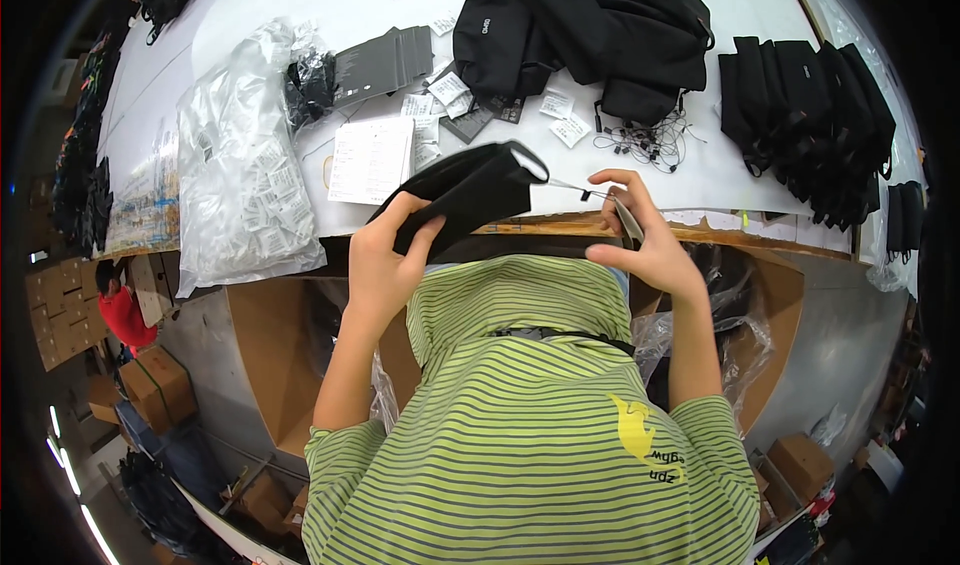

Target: The recorder is seen placing silica gel packets and product tags into black protective cases and then organizing the cases.

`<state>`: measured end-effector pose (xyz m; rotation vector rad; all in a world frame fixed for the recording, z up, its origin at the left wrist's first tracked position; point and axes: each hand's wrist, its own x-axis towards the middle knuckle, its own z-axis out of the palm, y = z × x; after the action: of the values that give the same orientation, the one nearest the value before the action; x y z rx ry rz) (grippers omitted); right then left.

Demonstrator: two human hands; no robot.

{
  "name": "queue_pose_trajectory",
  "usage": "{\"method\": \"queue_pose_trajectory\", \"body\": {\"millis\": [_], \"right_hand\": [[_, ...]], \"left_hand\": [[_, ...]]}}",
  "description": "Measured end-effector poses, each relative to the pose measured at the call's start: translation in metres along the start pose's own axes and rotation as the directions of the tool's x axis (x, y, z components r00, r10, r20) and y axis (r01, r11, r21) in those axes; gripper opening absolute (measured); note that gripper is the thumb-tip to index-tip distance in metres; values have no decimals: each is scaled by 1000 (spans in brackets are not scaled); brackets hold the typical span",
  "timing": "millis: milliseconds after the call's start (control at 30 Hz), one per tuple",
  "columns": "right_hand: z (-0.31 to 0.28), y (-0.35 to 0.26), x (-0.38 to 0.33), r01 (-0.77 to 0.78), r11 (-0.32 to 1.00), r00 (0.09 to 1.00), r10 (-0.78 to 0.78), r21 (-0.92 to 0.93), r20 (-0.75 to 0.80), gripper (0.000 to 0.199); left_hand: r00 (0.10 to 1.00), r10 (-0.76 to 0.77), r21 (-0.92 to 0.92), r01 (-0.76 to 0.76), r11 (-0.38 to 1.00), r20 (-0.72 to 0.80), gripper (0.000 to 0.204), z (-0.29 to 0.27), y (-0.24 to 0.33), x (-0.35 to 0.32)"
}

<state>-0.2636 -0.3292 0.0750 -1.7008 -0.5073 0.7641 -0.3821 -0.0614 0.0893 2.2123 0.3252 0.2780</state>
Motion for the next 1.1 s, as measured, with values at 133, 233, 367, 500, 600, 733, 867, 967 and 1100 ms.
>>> {"method": "queue_pose_trajectory", "body": {"millis": [133,233,367,500,600,733,867,967,1100], "right_hand": [[-31,8,-1,-4,996,983,-12,-89,-181,34],[-58,12,-5,65,993,951,-91,-95,-297,10],[-23,27,15,413,596,798,128,689,-588,14],[30,23,45,180,80,895,400,980,-197,25],[46,27,55,75,119,924,365,990,-113,34],[55,26,62,59,217,930,343,974,-132,37],[61,14,68,98,358,853,451,929,-264,37],[62,13,67,59,343,915,357,937,-188,39],[60,16,66,48,409,938,295,911,-181,38]], "left_hand": [[991,-98,59,92,994,94,14,-5,-2,-11],[960,-174,65,163,984,221,22,-8,-8,-20],[815,-26,-173,154,973,579,24,-11,-2,-27],[620,-94,-96,266,959,779,21,-10,11,-25],[634,-73,-131,268,954,770,21,-10,13,-21],[618,-20,-135,202,970,786,21,-8,12,-21],[622,30,-139,127,982,782,21,-8,12,-19],[608,56,-151,106,983,792,20,-9,17,-16],[610,88,-161,66,985,788,20,-12,15,-11]]}}
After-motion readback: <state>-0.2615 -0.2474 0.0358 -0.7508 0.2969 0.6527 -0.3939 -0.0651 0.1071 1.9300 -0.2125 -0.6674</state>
